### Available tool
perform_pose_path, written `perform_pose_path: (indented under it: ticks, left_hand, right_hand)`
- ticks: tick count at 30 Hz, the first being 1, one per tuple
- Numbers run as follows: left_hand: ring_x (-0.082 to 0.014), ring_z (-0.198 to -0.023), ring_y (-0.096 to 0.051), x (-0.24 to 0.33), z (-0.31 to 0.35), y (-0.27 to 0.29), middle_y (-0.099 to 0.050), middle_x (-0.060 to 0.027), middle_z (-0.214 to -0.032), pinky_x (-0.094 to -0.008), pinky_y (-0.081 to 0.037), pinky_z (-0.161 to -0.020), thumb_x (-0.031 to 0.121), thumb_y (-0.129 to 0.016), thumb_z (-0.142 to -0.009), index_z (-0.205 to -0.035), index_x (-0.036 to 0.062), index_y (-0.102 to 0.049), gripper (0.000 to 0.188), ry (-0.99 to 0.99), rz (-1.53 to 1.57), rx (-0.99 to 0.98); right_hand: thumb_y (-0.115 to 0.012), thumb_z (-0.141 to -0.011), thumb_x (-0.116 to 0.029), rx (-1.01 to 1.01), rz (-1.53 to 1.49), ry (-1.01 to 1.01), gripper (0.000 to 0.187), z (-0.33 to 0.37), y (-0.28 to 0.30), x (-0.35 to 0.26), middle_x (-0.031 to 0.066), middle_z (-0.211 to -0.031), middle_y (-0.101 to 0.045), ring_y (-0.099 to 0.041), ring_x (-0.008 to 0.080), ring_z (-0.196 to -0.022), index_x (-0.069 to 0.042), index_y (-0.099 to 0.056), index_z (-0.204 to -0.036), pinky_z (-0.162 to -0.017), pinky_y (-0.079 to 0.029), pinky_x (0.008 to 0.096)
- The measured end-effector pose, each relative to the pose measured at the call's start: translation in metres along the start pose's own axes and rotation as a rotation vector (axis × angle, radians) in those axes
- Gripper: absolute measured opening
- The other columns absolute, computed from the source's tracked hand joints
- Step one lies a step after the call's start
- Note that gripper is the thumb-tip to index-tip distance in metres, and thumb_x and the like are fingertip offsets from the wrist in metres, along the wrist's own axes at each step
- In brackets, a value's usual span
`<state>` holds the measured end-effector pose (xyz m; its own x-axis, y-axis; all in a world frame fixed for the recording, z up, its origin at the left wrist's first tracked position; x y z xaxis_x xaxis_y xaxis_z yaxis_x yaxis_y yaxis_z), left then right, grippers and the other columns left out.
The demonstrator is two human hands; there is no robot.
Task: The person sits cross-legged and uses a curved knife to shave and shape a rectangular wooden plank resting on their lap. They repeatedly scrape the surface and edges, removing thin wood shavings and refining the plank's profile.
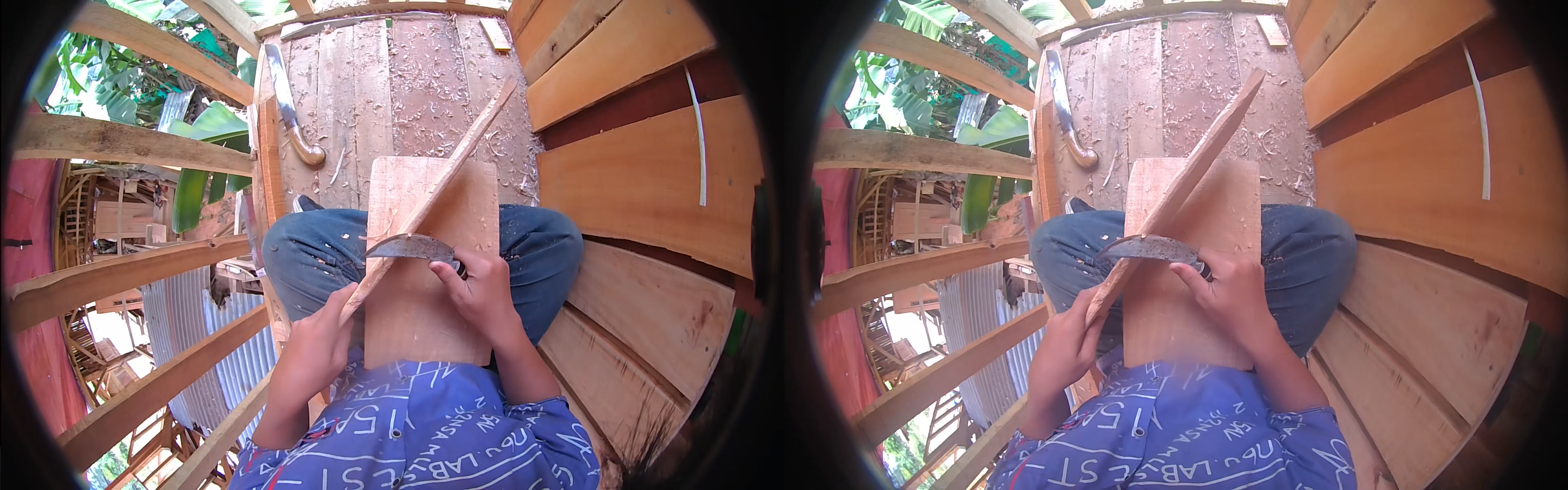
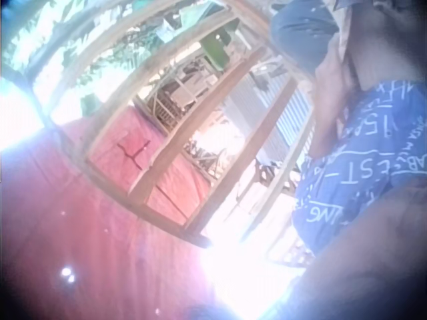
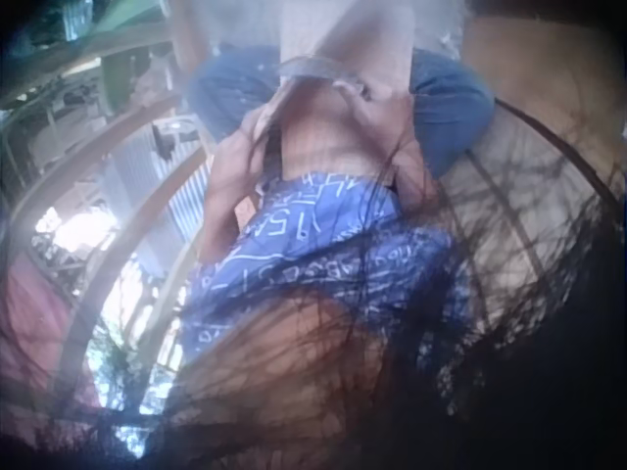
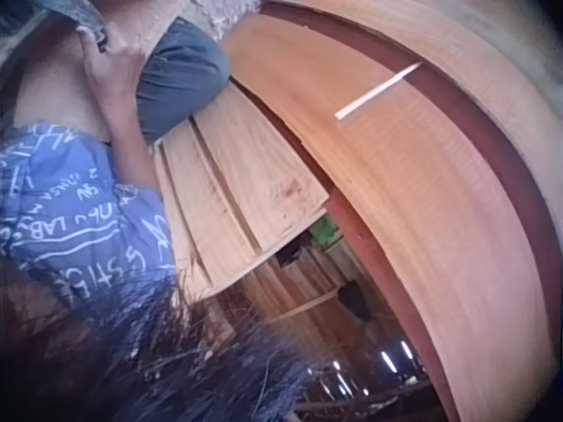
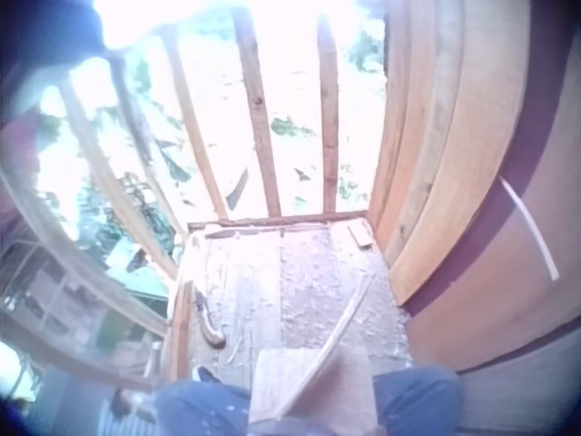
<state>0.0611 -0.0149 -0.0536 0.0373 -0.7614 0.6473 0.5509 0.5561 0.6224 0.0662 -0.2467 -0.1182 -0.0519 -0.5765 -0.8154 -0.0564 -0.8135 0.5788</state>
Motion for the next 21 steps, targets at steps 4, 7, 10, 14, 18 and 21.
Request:
perform_pose_path:
  ticks: [4,7,10,14,18,21]
  left_hand:
    - [-0.0483,-0.085,-0.062,-0.005,0.001,0.003,-0.064,-0.0293,-0.090,-0.0528,-0.048,-0.069,0.003,-0.054,-0.086,-0.130,0.0058,-0.047,0.045,-0.005,0.013,-0.002]
    - [-0.0445,-0.086,-0.065,-0.003,0.000,0.006,-0.066,-0.0235,-0.087,-0.0414,-0.050,-0.070,0.001,-0.055,-0.088,-0.127,0.0054,-0.049,0.040,0.041,-0.007,-0.019]
    - [-0.0446,-0.086,-0.064,-0.003,0.000,0.006,-0.066,-0.0236,-0.087,-0.0417,-0.050,-0.070,0.002,-0.056,-0.088,-0.127,0.0058,-0.049,0.040,0.035,-0.006,-0.021]
    - [-0.0446,-0.086,-0.064,-0.001,0.001,0.006,-0.066,-0.0237,-0.087,-0.0421,-0.051,-0.070,0.002,-0.056,-0.088,-0.127,0.0057,-0.050,0.039,0.039,-0.008,-0.019]
    - [-0.0446,-0.086,-0.064,-0.002,0.000,0.006,-0.066,-0.0232,-0.086,-0.0413,-0.051,-0.070,0.002,-0.056,-0.088,-0.126,0.0056,-0.050,0.038,0.025,-0.009,-0.012]
    - [-0.0445,-0.086,-0.064,0.000,-0.002,0.006,-0.066,-0.0231,-0.086,-0.0410,-0.051,-0.070,0.002,-0.056,-0.088,-0.125,0.0054,-0.050,0.038,0.031,0.015,-0.015]
  right_hand:
    - [-0.063,-0.093,-0.023,-0.467,-0.589,-0.142,0.021,0.005,0.005,0.003,0.0053,-0.061,-0.052,-0.054,0.0124,-0.050,-0.001,-0.060,-0.092,-0.047,-0.041,0.0302]
    - [-0.052,-0.099,-0.017,-0.834,-1.115,-0.514,0.026,0.022,0.009,0.002,-0.0034,-0.064,-0.049,-0.045,0.0031,-0.051,-0.004,-0.051,-0.122,-0.047,-0.038,0.0208]
    - [-0.052,-0.100,-0.017,-0.767,-0.963,-0.439,0.026,0.025,0.007,-0.004,-0.0042,-0.064,-0.047,-0.044,0.0036,-0.051,-0.004,-0.052,-0.122,-0.047,-0.037,0.0213]
    - [-0.052,-0.099,-0.017,-0.697,-0.811,-0.288,0.022,0.017,0.014,0.003,-0.0033,-0.063,-0.050,-0.045,0.0026,-0.048,-0.003,-0.057,-0.116,-0.045,-0.037,0.0201]
    - [-0.059,-0.095,-0.014,-0.492,-0.737,-0.147,0.020,0.017,0.006,0.010,-0.0048,-0.061,-0.050,-0.045,0.0017,-0.050,-0.003,-0.059,-0.111,-0.046,-0.035,0.0200]
    - [-0.063,-0.091,-0.011,-0.235,-0.526,-0.028,0.020,0.019,0.006,0.012,-0.0021,-0.067,-0.053,-0.049,0.0040,-0.059,-0.001,-0.060,-0.108,-0.054,-0.039,0.0219]
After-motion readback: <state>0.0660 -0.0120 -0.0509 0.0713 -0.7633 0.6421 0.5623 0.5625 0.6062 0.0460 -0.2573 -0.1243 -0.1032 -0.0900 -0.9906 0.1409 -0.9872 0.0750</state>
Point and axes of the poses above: each hand's wrist, its own z-axis away from the middle knuckle, its own y-axis out of the back of the hand, x = y × z, the point moved 4 cm from there along -z, towards the middle knuckle
